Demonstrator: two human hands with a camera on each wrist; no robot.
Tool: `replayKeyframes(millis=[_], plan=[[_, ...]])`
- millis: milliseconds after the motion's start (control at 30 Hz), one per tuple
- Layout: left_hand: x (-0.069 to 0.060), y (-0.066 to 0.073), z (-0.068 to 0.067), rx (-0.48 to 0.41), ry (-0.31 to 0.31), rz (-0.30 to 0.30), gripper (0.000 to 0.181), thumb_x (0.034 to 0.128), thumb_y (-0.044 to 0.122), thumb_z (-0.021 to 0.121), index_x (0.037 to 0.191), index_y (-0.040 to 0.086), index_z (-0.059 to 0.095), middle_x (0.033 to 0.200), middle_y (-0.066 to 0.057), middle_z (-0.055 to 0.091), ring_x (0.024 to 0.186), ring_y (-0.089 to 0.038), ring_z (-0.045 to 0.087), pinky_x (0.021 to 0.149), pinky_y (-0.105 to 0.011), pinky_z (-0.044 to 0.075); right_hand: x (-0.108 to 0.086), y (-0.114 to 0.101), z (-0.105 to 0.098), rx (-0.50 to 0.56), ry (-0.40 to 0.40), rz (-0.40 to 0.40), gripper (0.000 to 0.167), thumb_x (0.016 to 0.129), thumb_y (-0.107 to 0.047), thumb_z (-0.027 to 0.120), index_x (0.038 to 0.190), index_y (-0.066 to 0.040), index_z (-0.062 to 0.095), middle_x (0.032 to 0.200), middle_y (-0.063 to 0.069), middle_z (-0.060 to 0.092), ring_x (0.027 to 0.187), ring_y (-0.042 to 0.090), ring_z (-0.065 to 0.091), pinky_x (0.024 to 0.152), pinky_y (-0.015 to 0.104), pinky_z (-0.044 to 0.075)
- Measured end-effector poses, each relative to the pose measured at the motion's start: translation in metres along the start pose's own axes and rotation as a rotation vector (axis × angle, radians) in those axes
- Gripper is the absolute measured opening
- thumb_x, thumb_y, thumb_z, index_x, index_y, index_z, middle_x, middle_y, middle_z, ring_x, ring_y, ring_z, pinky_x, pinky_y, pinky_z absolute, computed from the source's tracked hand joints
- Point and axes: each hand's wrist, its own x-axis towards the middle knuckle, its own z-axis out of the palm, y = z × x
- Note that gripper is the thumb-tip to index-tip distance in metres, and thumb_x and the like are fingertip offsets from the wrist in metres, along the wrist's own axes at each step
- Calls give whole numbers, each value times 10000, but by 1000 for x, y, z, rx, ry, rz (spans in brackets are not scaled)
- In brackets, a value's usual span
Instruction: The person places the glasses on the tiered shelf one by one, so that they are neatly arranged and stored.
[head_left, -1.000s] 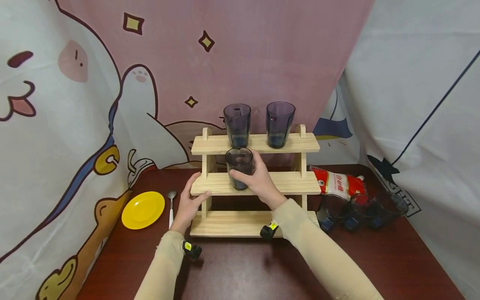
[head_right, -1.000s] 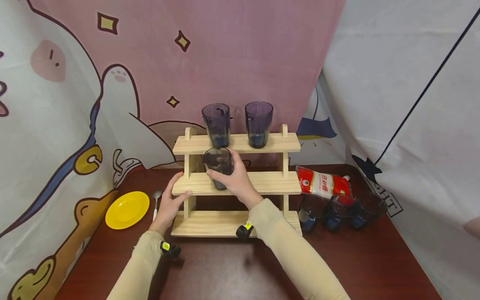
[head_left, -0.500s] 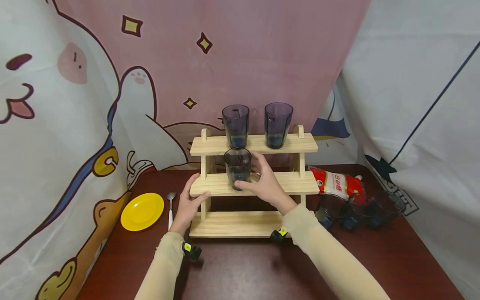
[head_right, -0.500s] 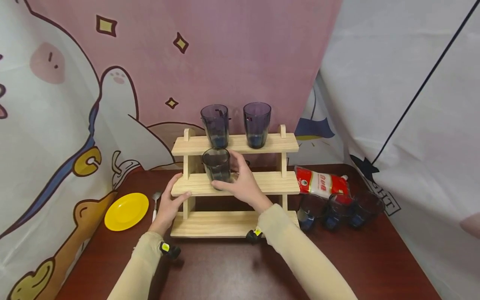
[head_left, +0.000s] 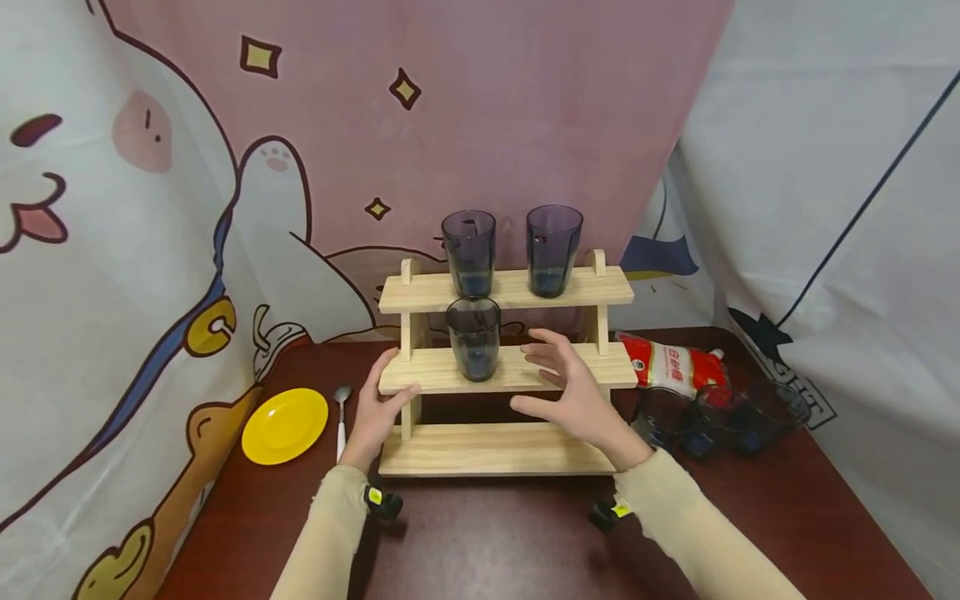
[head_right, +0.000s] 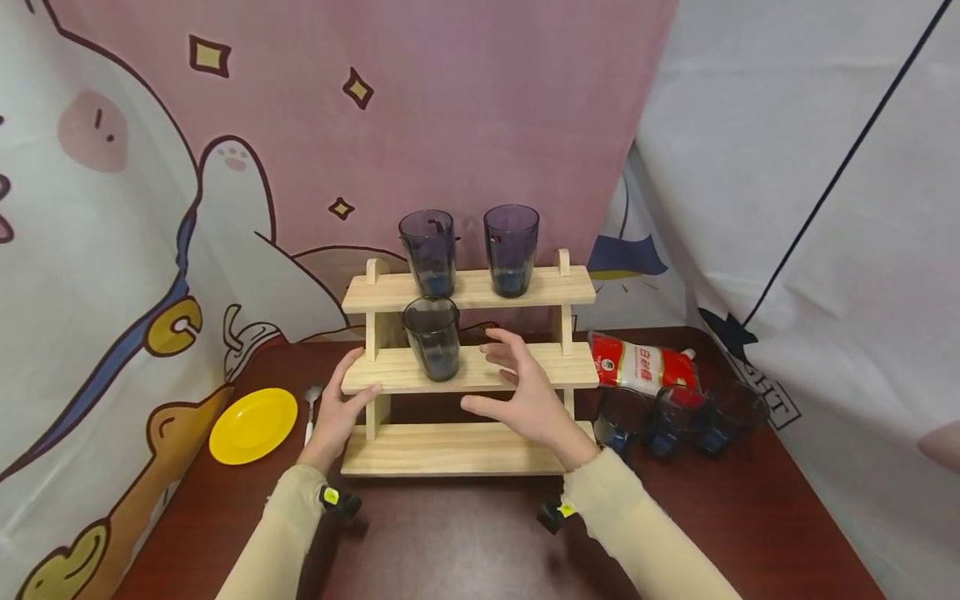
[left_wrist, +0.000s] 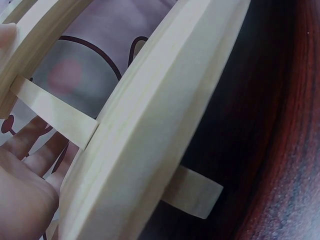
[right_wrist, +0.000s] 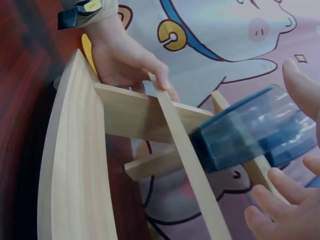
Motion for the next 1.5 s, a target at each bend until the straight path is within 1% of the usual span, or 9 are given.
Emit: replayKeyframes(millis=[233, 367, 467, 700, 833, 1133, 1333, 1400, 1500], plan=[[0, -2, -2, 6, 8, 3, 727, 967, 198, 791, 1582, 354, 436, 1649, 52, 388, 1506, -218, 341, 1219, -527, 273, -24, -7, -24, -55, 52, -55, 868, 839, -76, 893, 1556, -222, 426, 1495, 87, 565, 1392, 281, 521, 1157, 606, 391], [1, -4, -2, 19, 14, 5, 722, 970, 182, 784, 1583, 348, 439, 1658, 37, 385, 1518, -236, 332, 1223, -542, 262, -39, -10, -42, -143, 93, -69, 881, 831, -46, 890, 1563, -198, 424, 1488, 67, 574, 1378, 202, 529, 1158, 372, 429], [1, -4, -1, 19, 15, 3, 725, 968, 172, 782, 1584, 346, 440, 1662, 25, 382, 1524, -247, 326, 1226, -547, 256, -51, -10, -59, -212, 130, -88, 890, 820, -12, 889, 1567, -171, 431, 1479, 85, 582, 1360, 106, 532, 1102, 190, 413], [0, 1, -2, -1, 7, 9, 738, 960, 184, 794, 1585, 345, 437, 1654, 19, 390, 1494, -244, 363, 1210, -529, 288, -82, -13, -99, -371, 261, -90, 932, 764, 49, 910, 1555, -162, 465, 1445, 137, 594, 1310, -19, 514, 1028, 92, 391], [1, 2, -2, -8, 3, 0, 733, 964, 179, 791, 1583, 348, 434, 1642, 20, 404, 1466, -240, 404, 1193, -504, 320, -99, -6, -125, -448, 325, -59, 968, 767, 61, 903, 1578, -176, 432, 1468, 121, 578, 1308, -77, 480, 1001, 60, 374], [1, 1, 0, -12, -8, 9, 716, 976, 172, 777, 1584, 322, 432, 1647, -4, 398, 1467, -254, 396, 1200, -511, 307, -132, 21, -191, -469, 521, 80, 921, 856, 2, 856, 1610, -253, 394, 1452, -137, 544, 1287, -94, 474, 970, 9, 364], [0, 0, 0, -4, -2, 12, 715, 972, 170, 782, 1577, 333, 439, 1647, 12, 395, 1480, -246, 380, 1203, -526, 303, -151, 48, -223, -505, 632, 230, 879, 951, -121, 785, 1647, -333, 292, 1652, -84, 392, 1476, -38, 344, 1204, 163, 235], [0, 1, 0, 3, 0, 6, 717, 971, 175, 784, 1578, 340, 439, 1647, 22, 394, 1482, -239, 377, 1201, -525, 307, -156, 56, -230, -494, 642, 264, 878, 962, -137, 774, 1655, -330, 271, 1675, -72, 356, 1507, -11, 313, 1197, 142, 223], [0, 0, 0, 7, -1, 5, 719, 968, 177, 787, 1575, 352, 443, 1641, 34, 402, 1474, -235, 388, 1197, -525, 312, -163, 67, -236, -476, 643, 316, 887, 971, -173, 769, 1665, -337, 241, 1696, -60, 319, 1545, 29, 264, 1231, 192, 204]])
